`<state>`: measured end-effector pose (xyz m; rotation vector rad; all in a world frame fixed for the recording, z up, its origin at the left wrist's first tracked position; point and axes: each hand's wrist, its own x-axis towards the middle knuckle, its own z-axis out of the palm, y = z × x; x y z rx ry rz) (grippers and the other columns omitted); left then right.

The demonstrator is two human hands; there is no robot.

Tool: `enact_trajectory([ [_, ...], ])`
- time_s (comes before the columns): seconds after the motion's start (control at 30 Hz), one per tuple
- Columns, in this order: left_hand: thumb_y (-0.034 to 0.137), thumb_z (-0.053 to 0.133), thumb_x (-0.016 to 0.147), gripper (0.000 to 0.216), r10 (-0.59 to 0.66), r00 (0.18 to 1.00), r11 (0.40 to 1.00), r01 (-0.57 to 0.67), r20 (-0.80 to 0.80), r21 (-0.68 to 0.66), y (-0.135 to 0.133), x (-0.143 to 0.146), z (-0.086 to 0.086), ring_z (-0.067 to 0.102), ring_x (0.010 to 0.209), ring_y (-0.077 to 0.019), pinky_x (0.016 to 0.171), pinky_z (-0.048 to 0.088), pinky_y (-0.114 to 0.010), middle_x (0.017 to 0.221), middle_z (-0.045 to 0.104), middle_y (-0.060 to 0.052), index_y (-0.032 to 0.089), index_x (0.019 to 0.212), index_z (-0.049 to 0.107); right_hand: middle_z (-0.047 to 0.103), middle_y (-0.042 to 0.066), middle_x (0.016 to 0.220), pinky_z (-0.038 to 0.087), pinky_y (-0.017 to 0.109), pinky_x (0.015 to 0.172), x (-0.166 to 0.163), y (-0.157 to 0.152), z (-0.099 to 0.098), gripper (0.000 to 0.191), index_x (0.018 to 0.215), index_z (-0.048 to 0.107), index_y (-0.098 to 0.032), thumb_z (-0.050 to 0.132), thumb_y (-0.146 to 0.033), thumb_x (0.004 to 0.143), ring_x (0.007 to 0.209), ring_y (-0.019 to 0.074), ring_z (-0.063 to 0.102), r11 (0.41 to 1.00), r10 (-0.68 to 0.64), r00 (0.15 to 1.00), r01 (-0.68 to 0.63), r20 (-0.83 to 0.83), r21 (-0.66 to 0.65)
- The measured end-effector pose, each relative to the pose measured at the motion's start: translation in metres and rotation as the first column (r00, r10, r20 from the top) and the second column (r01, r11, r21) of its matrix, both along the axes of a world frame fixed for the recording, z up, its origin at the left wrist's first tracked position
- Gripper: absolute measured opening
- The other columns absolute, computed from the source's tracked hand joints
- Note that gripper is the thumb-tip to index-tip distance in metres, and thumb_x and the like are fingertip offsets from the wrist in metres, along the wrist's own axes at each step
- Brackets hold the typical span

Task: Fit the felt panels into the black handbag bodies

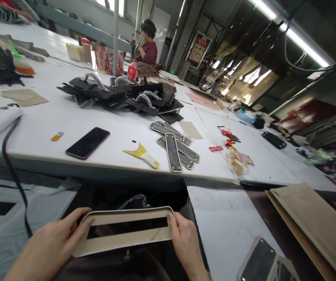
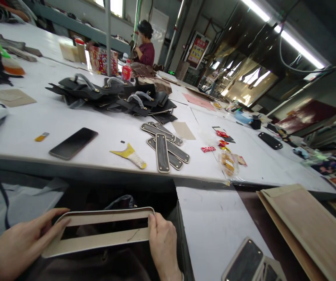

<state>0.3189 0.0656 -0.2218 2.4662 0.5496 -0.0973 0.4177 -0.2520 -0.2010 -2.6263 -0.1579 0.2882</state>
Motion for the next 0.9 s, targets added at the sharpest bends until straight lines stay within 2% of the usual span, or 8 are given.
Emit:
enact_trajectory([
  [0.13, 0.049, 0.037, 0.086, 0.040, -0.046, 0.999, 0.998, 0.046, 0.005, -0.041, 0.000, 0.008, 0.001, 0.072, 0.076, -0.0251, 0.070, 0.049, -0.031, 0.082, 0.076, -0.003, 0.024, 0.091, 0.068, 0.057, 0.006, 0.056, 0.020, 0.031, 0.055, 0.004, -0.001, -0.004, 0.049, 0.065, 0.045, -0.022, 0.020, -0.048, 0.099, 0.050, 0.0175, 0.049, 0.998, 0.038, 0.999, -0.036, 0.032, -0.045],
  [0.33, 0.052, 0.033, 0.085, 0.050, -0.036, 0.999, 0.998, 0.035, -0.012, -0.052, -0.006, 0.013, 0.009, 0.072, 0.081, -0.0280, 0.076, 0.049, -0.035, 0.088, 0.076, -0.009, 0.019, 0.095, 0.069, 0.056, 0.007, 0.055, 0.020, 0.032, 0.056, 0.012, -0.001, -0.002, 0.048, 0.062, 0.045, -0.022, 0.024, -0.046, 0.098, 0.050, 0.0184, 0.049, 0.996, 0.075, 0.996, -0.074, 0.039, -0.044],
  [0.4, 0.056, 0.035, 0.087, 0.052, -0.025, 0.999, 0.997, 0.021, -0.049, -0.074, -0.007, 0.009, 0.016, 0.071, 0.077, -0.0259, 0.072, 0.047, -0.032, 0.079, 0.074, -0.006, 0.018, 0.104, 0.067, 0.057, 0.005, 0.056, 0.025, 0.030, 0.055, 0.010, -0.003, -0.001, 0.051, 0.063, 0.050, -0.021, 0.024, -0.049, 0.098, 0.052, 0.0179, 0.052, 0.997, 0.080, 0.997, -0.080, 0.024, 0.000],
  [0.5, 0.059, 0.041, 0.087, 0.058, -0.014, 0.995, 0.996, 0.004, -0.103, -0.095, -0.010, 0.001, 0.028, 0.067, 0.065, -0.0221, 0.063, 0.043, -0.029, 0.063, 0.065, 0.000, 0.015, 0.120, 0.060, 0.068, 0.006, 0.070, 0.038, 0.026, 0.060, 0.003, -0.011, -0.004, 0.051, 0.081, 0.065, -0.019, 0.037, -0.060, 0.094, 0.068, 0.0210, 0.063, 0.988, 0.035, 0.994, -0.018, -0.104, 0.154],
  [0.6, 0.048, 0.043, 0.089, 0.048, -0.040, 0.992, 0.988, 0.021, -0.121, -0.153, -0.018, -0.005, 0.039, 0.062, 0.059, -0.0185, 0.058, 0.039, -0.026, 0.060, 0.060, 0.004, 0.016, 0.122, 0.059, 0.074, 0.007, 0.095, 0.047, 0.024, 0.074, -0.004, -0.023, -0.015, 0.058, 0.111, 0.068, -0.019, 0.051, -0.068, 0.084, 0.093, 0.0261, 0.068, 0.966, -0.021, 0.962, 0.090, -0.271, 0.243],
  [0.67, 0.041, 0.041, 0.090, 0.042, -0.030, 0.993, 0.984, 0.009, -0.115, -0.179, -0.022, -0.007, 0.043, 0.061, 0.057, -0.0174, 0.056, 0.038, -0.024, 0.059, 0.060, 0.004, 0.018, 0.121, 0.059, 0.073, 0.007, 0.108, 0.048, 0.024, 0.079, -0.006, -0.028, -0.022, 0.060, 0.121, 0.066, -0.020, 0.048, -0.066, 0.086, 0.102, 0.0267, 0.067, 0.969, -0.025, 0.958, 0.093, -0.284, 0.230],
  [0.77, 0.037, 0.037, 0.093, 0.041, 0.024, 0.997, 0.984, -0.037, -0.076, -0.175, -0.023, -0.011, 0.043, 0.063, 0.060, -0.0178, 0.058, 0.039, -0.024, 0.062, 0.063, 0.003, 0.019, 0.121, 0.060, 0.073, 0.008, 0.107, 0.049, 0.024, 0.078, -0.004, -0.027, -0.024, 0.055, 0.122, 0.065, -0.022, 0.036, -0.058, 0.093, 0.099, 0.0258, 0.068, 0.983, -0.010, 0.979, 0.048, -0.206, 0.177],
  [0.9, 0.040, 0.038, 0.093, 0.038, 0.004, 0.999, 0.978, 0.003, 0.034, -0.210, -0.021, -0.022, 0.028, 0.070, 0.069, -0.0188, 0.063, 0.047, -0.022, 0.070, 0.071, 0.002, 0.023, 0.118, 0.061, 0.075, 0.010, 0.088, 0.048, 0.026, 0.066, -0.008, -0.014, -0.001, 0.045, 0.113, 0.066, -0.018, 0.028, -0.037, 0.099, 0.080, 0.0250, 0.072, 0.995, 0.088, 0.995, -0.086, -0.044, 0.053],
])
